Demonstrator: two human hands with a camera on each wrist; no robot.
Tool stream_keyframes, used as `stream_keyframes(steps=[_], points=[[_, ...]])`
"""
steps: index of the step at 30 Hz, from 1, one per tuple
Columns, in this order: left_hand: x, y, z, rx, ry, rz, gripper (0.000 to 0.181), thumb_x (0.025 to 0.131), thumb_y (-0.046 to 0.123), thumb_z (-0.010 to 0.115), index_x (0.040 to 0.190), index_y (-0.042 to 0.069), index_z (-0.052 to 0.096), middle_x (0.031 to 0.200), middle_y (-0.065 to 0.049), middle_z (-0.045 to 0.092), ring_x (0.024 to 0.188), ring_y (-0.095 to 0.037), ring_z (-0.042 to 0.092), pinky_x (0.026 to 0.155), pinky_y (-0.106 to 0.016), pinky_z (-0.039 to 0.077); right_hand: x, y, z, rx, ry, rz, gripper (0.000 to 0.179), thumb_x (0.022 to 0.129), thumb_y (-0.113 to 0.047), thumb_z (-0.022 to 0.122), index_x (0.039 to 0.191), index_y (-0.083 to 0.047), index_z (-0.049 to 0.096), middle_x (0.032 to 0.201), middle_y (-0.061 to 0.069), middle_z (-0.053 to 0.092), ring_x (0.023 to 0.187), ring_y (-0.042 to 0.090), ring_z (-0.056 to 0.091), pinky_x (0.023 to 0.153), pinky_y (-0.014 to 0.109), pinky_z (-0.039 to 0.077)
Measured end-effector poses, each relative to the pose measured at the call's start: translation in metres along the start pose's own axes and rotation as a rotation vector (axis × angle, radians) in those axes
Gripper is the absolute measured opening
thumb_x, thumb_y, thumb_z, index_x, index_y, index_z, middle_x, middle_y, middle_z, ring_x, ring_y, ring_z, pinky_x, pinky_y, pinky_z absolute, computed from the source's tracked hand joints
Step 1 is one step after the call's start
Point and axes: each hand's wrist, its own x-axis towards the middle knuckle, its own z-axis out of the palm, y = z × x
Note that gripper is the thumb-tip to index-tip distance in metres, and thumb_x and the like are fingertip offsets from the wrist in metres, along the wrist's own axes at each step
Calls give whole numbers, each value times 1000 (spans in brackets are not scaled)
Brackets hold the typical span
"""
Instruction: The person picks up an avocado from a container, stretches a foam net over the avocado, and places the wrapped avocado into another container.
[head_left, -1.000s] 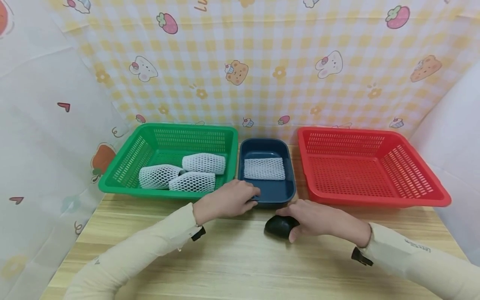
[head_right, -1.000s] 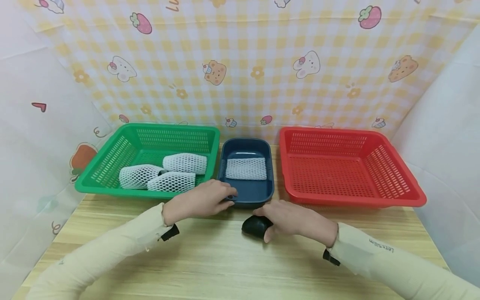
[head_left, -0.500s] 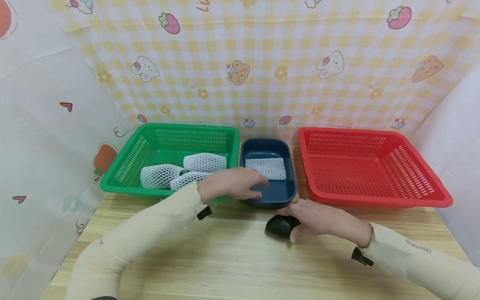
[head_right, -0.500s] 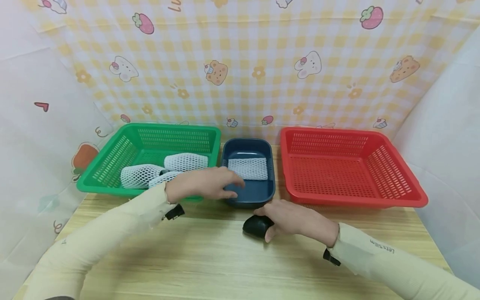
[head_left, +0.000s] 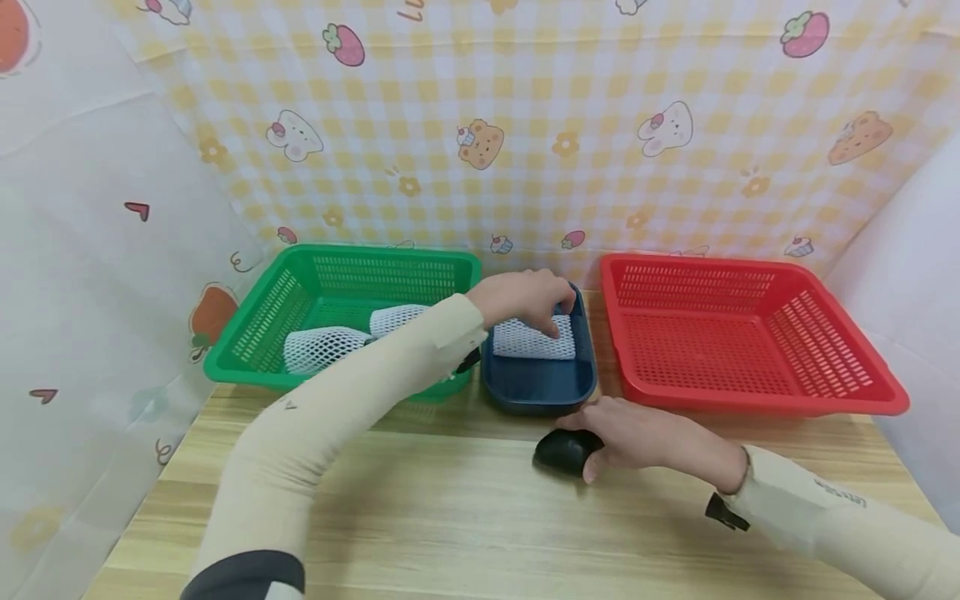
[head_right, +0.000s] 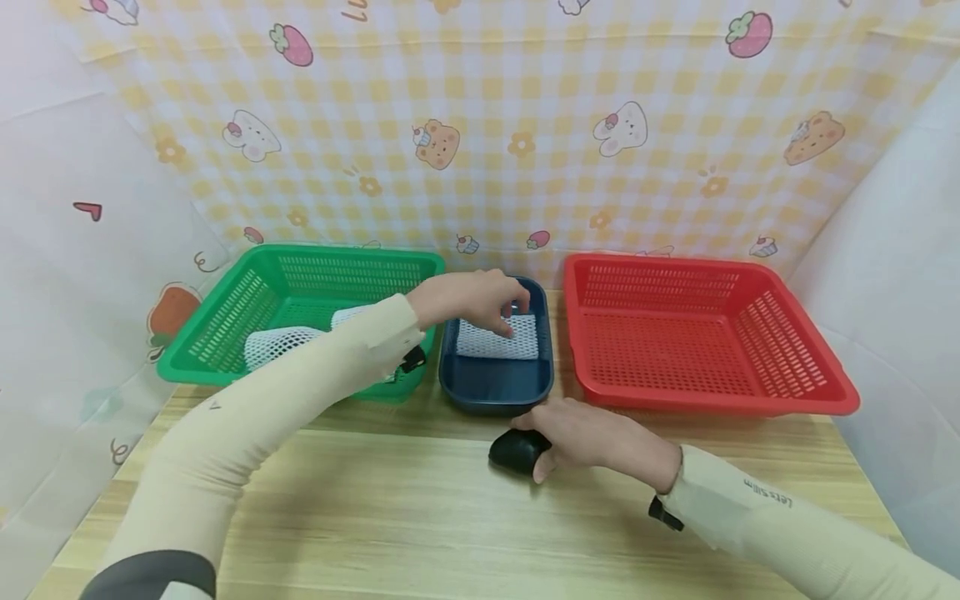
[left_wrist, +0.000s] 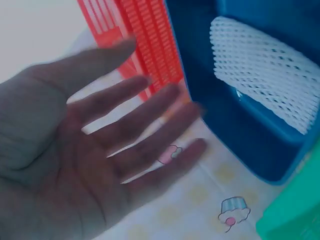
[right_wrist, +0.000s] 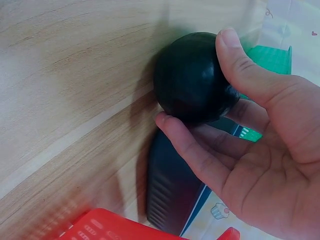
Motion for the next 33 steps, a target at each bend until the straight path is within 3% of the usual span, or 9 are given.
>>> stream_keyframes(steps=[5, 8, 14, 20, 25, 29, 33], points=[[27, -3, -1, -39, -103, -34, 54, 92, 40, 76, 137, 12, 60, 126, -2, 58, 102, -18, 58, 82, -31, 51, 0, 2, 1, -10, 10, -15, 69, 78, -32, 89, 134, -1, 65, 118, 8, 69, 96, 17, 65, 79, 35, 54], [39, -3, -1, -72, -140, -97, 56, 91, 38, 78, 136, 13, 59, 122, -2, 59, 100, -19, 62, 78, -30, 52, 0, 3, 0, -8, 11, -9, 68, 77, -31, 90, 134, -2, 65, 117, 7, 69, 94, 16, 63, 79, 35, 54], [58, -4, 2, -34, -208, -202, 54, 86, 38, 83, 130, 16, 60, 123, 0, 60, 109, -17, 53, 86, -31, 50, -1, 4, 0, 20, 2, -15, 68, 77, -31, 90, 134, -2, 65, 119, 5, 69, 95, 13, 63, 79, 35, 54], [65, -5, 19, 15, -89, -278, 61, 84, 32, 86, 137, 19, 59, 134, -1, 57, 113, -18, 49, 97, -35, 49, -1, 4, -2, 25, 12, -34, 67, 78, -30, 89, 133, -1, 65, 121, 5, 69, 98, 15, 63, 81, 35, 54], [56, -2, 30, 98, 25, -283, 45, 83, 25, 88, 122, 17, 67, 125, -1, 63, 105, -16, 54, 94, -35, 51, 0, 5, -1, 26, 5, -34, 68, 78, -30, 90, 133, -1, 65, 122, 6, 68, 101, 15, 63, 82, 35, 54], [52, 5, 37, 155, 70, -311, 31, 91, 19, 79, 121, 17, 72, 125, -1, 65, 102, -17, 56, 93, -43, 52, 1, 6, -1, 37, 0, -32, 67, 78, -29, 90, 133, -1, 65, 122, 5, 68, 99, 13, 62, 82, 34, 53], [53, 9, 45, 189, 112, -299, 32, 96, 16, 72, 127, 17, 69, 125, -3, 67, 104, -18, 60, 95, -46, 51, 0, 7, 0, 32, 8, -35, 66, 78, -29, 89, 133, -1, 65, 121, 5, 68, 99, 13, 62, 81, 34, 53]])
